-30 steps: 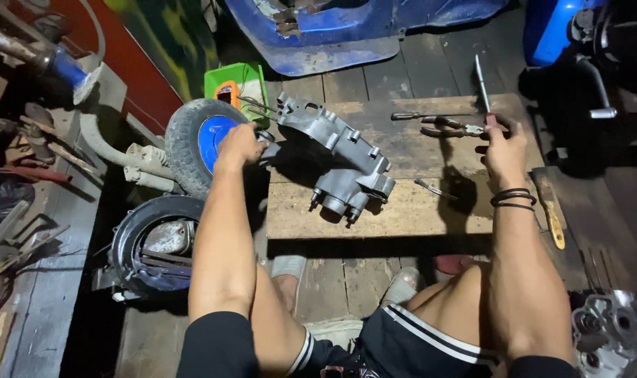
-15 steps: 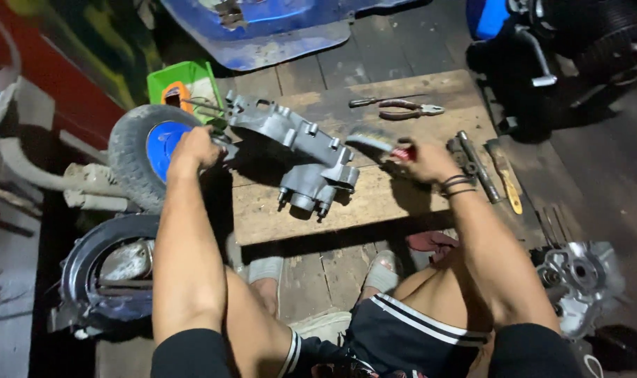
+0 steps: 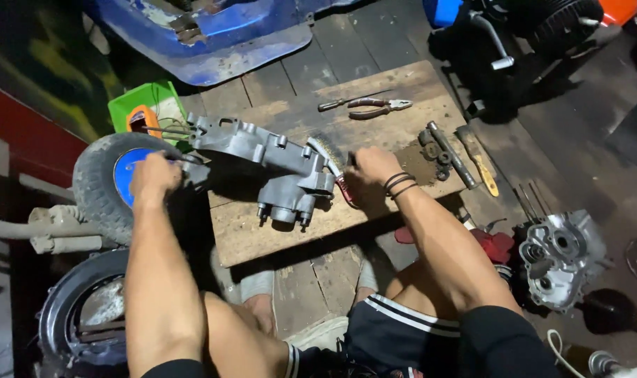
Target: Cleaning a motorcycle engine casing using a wire brush and a scraper to remove dirt and residue.
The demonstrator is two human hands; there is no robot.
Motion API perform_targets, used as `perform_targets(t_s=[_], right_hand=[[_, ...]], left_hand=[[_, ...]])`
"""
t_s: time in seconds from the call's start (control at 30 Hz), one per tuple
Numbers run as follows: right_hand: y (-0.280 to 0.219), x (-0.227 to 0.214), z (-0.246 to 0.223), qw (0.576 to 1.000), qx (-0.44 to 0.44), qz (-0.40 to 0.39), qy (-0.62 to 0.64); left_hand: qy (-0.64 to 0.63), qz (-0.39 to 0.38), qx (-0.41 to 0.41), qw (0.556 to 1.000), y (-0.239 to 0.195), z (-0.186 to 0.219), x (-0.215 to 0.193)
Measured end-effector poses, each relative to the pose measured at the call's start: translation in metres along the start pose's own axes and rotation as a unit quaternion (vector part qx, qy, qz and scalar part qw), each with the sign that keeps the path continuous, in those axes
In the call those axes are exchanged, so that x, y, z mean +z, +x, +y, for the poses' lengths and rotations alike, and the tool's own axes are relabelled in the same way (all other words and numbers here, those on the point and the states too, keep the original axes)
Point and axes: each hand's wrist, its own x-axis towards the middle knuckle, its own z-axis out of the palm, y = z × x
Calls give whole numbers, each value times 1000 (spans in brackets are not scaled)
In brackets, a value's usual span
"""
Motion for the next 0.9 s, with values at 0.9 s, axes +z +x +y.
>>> perform_targets(t_s=[0.9], right_hand=[[135, -55, -35, 980, 166, 44, 96]], left_hand=[[22, 387, 148, 910, -49, 16, -2]])
